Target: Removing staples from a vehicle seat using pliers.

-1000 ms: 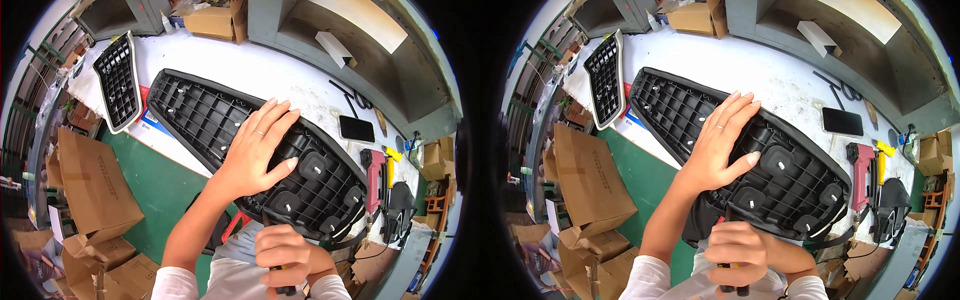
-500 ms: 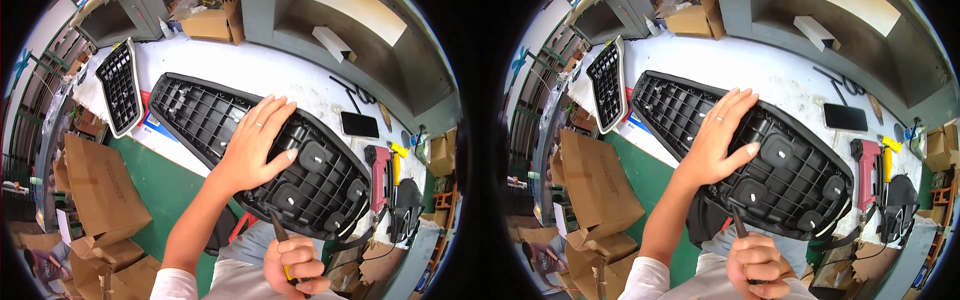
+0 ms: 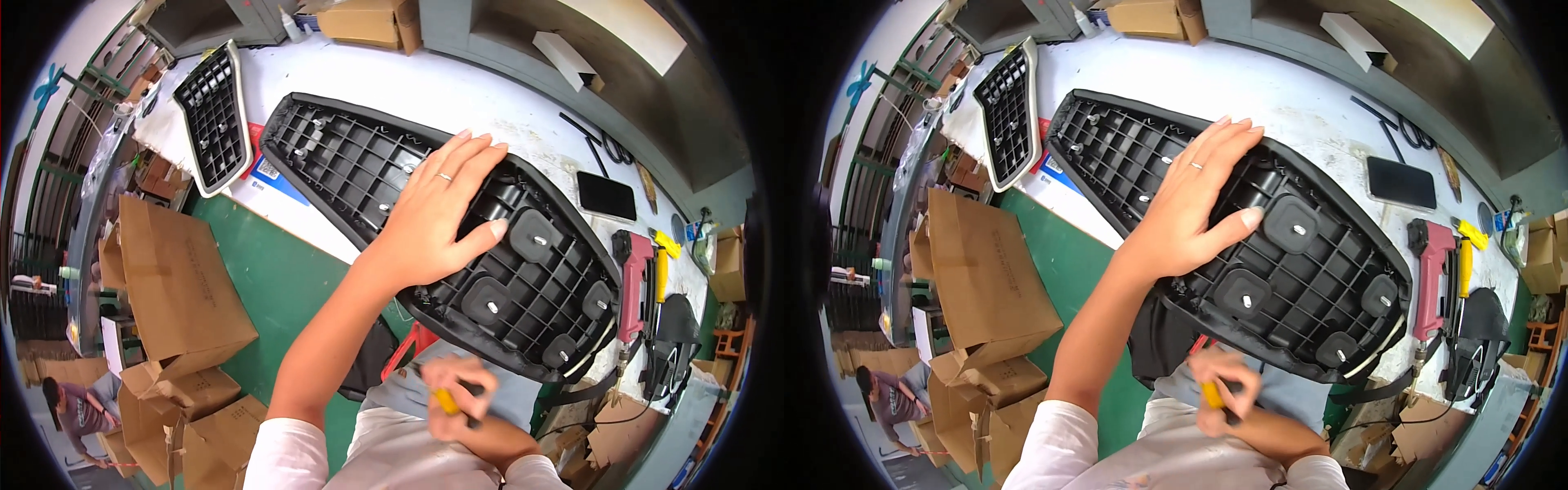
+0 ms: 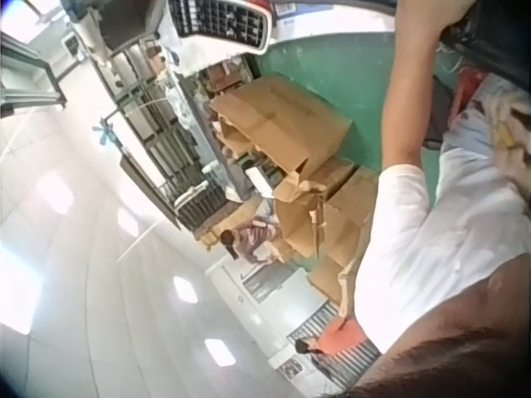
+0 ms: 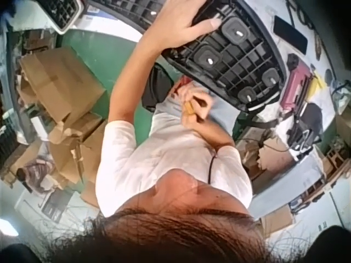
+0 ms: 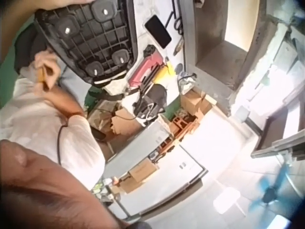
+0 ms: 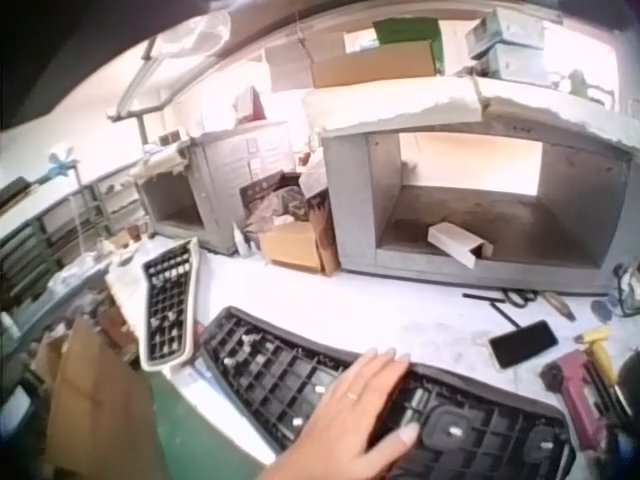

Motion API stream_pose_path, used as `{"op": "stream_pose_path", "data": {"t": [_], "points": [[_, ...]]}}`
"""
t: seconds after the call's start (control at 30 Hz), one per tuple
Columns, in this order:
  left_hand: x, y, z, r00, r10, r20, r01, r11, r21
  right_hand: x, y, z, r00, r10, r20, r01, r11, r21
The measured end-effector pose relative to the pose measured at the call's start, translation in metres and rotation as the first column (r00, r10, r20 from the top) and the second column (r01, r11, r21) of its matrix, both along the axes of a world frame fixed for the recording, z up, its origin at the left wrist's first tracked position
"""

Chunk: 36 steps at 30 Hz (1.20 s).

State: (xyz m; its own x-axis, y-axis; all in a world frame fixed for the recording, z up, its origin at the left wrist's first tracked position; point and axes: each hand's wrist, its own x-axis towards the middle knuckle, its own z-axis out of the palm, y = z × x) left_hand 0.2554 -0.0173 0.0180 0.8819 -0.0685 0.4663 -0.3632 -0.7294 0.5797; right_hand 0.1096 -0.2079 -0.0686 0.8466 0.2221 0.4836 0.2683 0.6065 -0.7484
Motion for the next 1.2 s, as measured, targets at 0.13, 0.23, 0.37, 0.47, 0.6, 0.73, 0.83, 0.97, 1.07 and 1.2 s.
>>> {"op": "stream_pose_path", "data": {"t": [0.13, 0.23, 0.37, 0.47, 0.6, 0.73, 0.83, 0.97, 1.07, 1.2], "points": [[-0.006, 0.001, -0.004, 1.000, 0.017, -0.007, -0.017, 1.000, 0.008, 0.002, -0.017, 0.030, 0.989, -0.056, 0.137, 0.011, 0.950, 0.312], [-0.008, 0.005, -0.006, 0.999, 0.032, -0.007, -0.032, 0.999, -0.003, 0.012, -0.029, 0.047, 0.996, -0.034, 0.083, 0.006, 0.948, 0.317], [-0.004, 0.001, -0.001, 0.999, 0.014, 0.029, -0.013, 1.000, -0.009, 0.026, -0.043, 0.068, 0.981, -0.184, 0.064, 0.148, 0.916, 0.373], [-0.006, 0.001, 0.003, 0.999, 0.001, 0.037, -0.001, 1.000, -0.007, 0.036, -0.049, 0.078, 0.960, -0.265, 0.090, 0.219, 0.911, 0.350], [-0.005, -0.001, 0.001, 1.000, 0.014, 0.000, -0.014, 1.000, -0.014, 0.036, -0.069, 0.075, 0.973, -0.228, 0.018, 0.212, 0.929, 0.302], [-0.005, -0.003, 0.008, 0.999, -0.012, -0.034, 0.012, 1.000, 0.004, 0.038, -0.085, 0.079, 0.958, -0.284, 0.046, 0.258, 0.917, 0.303], [-0.005, -0.009, 0.011, 0.998, -0.002, -0.057, 0.003, 1.000, 0.009, 0.058, -0.105, 0.097, 0.886, -0.459, 0.064, 0.425, 0.860, 0.281], [-0.009, -0.010, 0.009, 0.999, -0.003, -0.035, 0.002, 1.000, -0.019, 0.106, -0.140, 0.119, 0.806, -0.591, -0.027, 0.581, 0.783, 0.222], [-0.010, -0.013, 0.016, 0.999, 0.001, -0.034, -0.002, 1.000, -0.026, 0.141, -0.163, 0.113, 0.794, -0.605, -0.053, 0.585, 0.738, 0.337], [-0.006, -0.019, 0.014, 0.999, 0.011, -0.051, -0.013, 0.999, -0.053, 0.157, -0.165, 0.117, 0.817, -0.577, -0.021, 0.543, 0.756, 0.365]]}}
